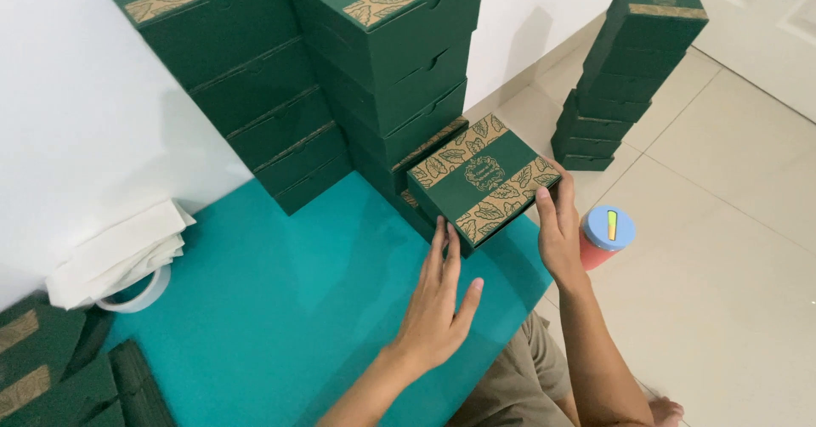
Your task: The person assembles green cardboard boxes by folding and tucking flaps on a teal table. They complete one box and place it on a stack, then begin folding a second box.
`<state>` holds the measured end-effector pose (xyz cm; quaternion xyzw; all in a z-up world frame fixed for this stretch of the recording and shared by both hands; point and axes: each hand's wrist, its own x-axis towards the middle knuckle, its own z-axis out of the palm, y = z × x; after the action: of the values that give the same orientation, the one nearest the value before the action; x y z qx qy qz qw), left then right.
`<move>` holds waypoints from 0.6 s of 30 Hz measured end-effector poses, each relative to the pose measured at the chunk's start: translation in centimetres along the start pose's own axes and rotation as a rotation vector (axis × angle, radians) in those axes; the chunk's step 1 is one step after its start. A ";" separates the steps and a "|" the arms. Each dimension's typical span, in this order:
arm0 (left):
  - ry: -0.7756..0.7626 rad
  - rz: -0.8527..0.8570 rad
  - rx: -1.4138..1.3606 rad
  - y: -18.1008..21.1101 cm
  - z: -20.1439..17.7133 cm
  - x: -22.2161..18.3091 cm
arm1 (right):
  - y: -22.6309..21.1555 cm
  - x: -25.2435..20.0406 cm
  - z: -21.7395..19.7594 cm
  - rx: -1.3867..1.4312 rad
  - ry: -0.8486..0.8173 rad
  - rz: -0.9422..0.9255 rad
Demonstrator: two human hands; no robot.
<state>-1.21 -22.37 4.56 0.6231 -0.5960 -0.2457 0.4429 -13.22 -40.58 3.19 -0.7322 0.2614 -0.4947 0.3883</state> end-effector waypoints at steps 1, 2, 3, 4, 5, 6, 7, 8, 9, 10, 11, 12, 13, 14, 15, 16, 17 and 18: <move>0.026 0.013 0.027 -0.4 0.3 0.1 | 0.5 0.1 0.3 -0.032 -0.001 0.025; 0.032 0.009 0.027 -0.7 0.3 0.2 | 0.8 0.3 0.4 -0.029 -0.008 0.023; 0.032 0.011 0.038 -0.9 0.3 0.1 | 1.0 0.3 0.6 -0.025 -0.019 0.015; 0.033 0.013 0.049 -1.2 0.3 0.1 | 1.3 0.4 0.8 -0.021 -0.030 0.007; 0.036 0.008 0.050 -1.4 0.3 0.1 | 1.3 0.4 0.9 -0.017 -0.035 0.008; 0.039 -0.003 0.054 -1.6 0.2 0.2 | 1.4 0.5 1.1 -0.036 -0.039 0.019; 0.042 -0.014 0.057 -1.9 0.2 0.3 | 1.5 0.6 1.2 -0.056 -0.043 0.028; 0.047 -0.017 0.057 -1.8 0.1 0.3 | 1.8 0.7 1.3 -0.053 -0.048 0.028; 0.035 -0.028 0.057 -1.8 0.0 0.3 | 2.1 0.7 1.4 -0.049 -0.038 0.031; 0.024 -0.039 0.056 -1.8 0.0 0.3 | 2.5 0.8 1.5 -0.044 -0.029 0.034; 0.028 -0.041 0.055 -1.8 0.0 0.3 | 2.5 0.8 1.5 -0.043 -0.033 0.033; 0.028 -0.029 0.053 -1.7 0.0 0.3 | 2.6 0.9 1.5 -0.050 -0.032 0.011; 0.026 -0.016 0.050 -1.6 0.0 0.3 | 2.6 0.9 1.4 -0.058 -0.028 -0.010; 0.026 -0.018 0.050 -1.6 0.0 0.3 | 2.7 1.0 1.5 -0.057 -0.030 -0.009; 0.038 -0.011 0.058 -1.6 0.1 0.4 | 2.9 1.0 1.5 -0.056 -0.029 -0.018; 0.050 -0.004 0.067 -1.6 0.2 0.4 | 3.0 1.0 1.5 -0.055 -0.028 -0.028; 0.048 -0.003 0.064 -1.7 0.3 0.5 | 2.7 1.0 1.5 -0.058 -0.027 -0.027; 0.053 -0.006 0.077 -1.7 0.4 0.5 | 2.4 1.0 1.5 -0.055 -0.041 0.004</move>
<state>-0.55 -23.09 3.00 0.6477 -0.5911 -0.2076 0.4336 -11.44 -42.19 1.44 -0.7520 0.2685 -0.4713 0.3745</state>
